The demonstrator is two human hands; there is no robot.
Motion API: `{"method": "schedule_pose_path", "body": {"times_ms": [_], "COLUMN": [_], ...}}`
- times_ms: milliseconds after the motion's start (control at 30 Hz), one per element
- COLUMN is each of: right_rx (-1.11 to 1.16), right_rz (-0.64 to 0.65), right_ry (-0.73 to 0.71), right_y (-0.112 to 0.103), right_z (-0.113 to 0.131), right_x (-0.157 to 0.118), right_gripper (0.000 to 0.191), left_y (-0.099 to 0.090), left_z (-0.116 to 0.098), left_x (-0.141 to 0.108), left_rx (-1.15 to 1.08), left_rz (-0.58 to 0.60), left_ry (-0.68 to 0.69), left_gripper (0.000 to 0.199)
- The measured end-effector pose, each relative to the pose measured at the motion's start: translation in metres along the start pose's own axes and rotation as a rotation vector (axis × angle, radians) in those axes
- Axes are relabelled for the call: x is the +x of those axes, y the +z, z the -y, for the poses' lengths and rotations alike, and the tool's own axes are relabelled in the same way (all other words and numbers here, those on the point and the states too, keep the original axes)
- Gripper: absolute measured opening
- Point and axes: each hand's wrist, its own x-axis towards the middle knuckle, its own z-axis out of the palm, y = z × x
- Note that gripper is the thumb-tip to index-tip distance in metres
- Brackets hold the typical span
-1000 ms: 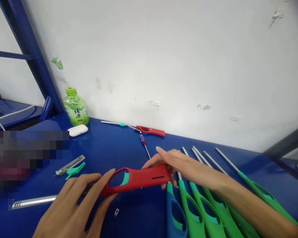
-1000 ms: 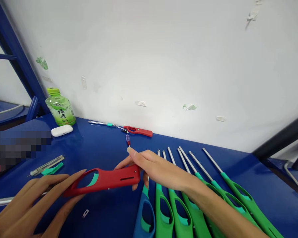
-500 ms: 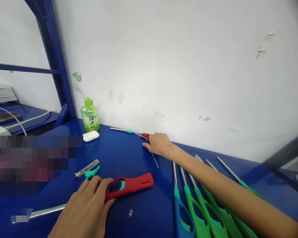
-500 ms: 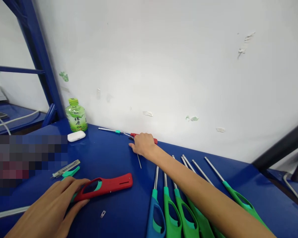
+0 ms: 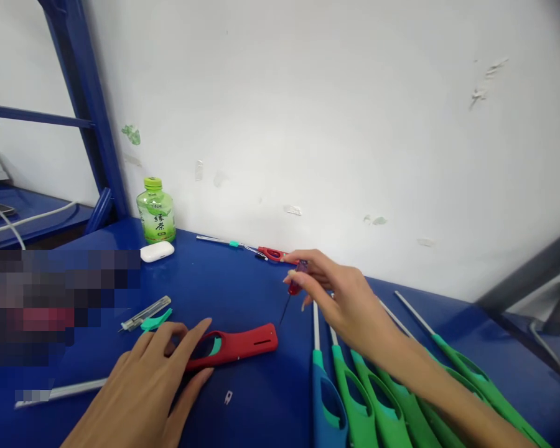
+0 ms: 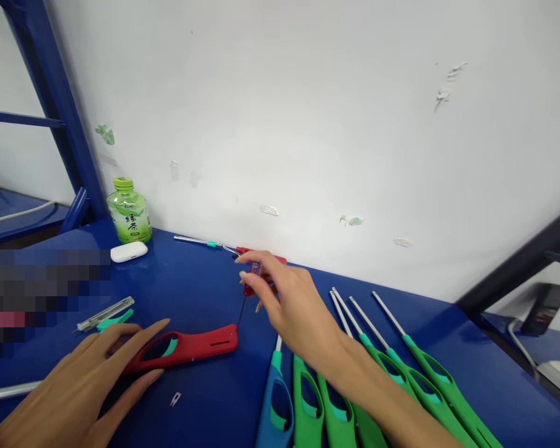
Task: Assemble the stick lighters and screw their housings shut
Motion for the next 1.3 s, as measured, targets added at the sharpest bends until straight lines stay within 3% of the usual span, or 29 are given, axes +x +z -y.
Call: {"method": "schedule_pose_path", "body": {"times_ms": [133, 433, 733, 867, 1133, 1300], "right_rx": [0.042, 0.083, 0.148, 0.109, 0.014, -0.004], "right_rz": [-0.063, -0.095, 0.045, -0.054, -0.275, -0.167], "right_ry": [-0.025, -0.045, -0.185, -0.242, -0.318, -0.394], "right_y": [0.010, 0.013, 0.007, 0.010, 0.023, 0.013], "right_z": [-0.003, -0.014, -0.010, -0.010, -0.018, -0.011], "right_x": [-0.019, -0.018, -0.025, -0.022, -0.014, -0.013], "right_gripper": [0.030, 0.025, 0.033, 0.036, 0.003, 0.034], "left_y": [0.008, 0.011, 0.006, -0.002, -0.003, 0.000], "left_z": [-0.003, -0.003, -0.008, 0.000, 0.005, 0.007], "left_x": [0.006, 0.005, 0.009, 0.015, 0.017, 0.014], "left_rx": [-0.142, -0.188, -0.201, -0.222, -0.231, -0.226], "left_rz": [-0.033, -0.013, -0.019, 0.042, 0.074, 0.079], "left_ry": [0.031, 0.003, 0.009, 0.062, 0.096, 0.101], "left_gripper": [0.042, 0.042, 0.047, 0.041, 0.040, 0.039]}}
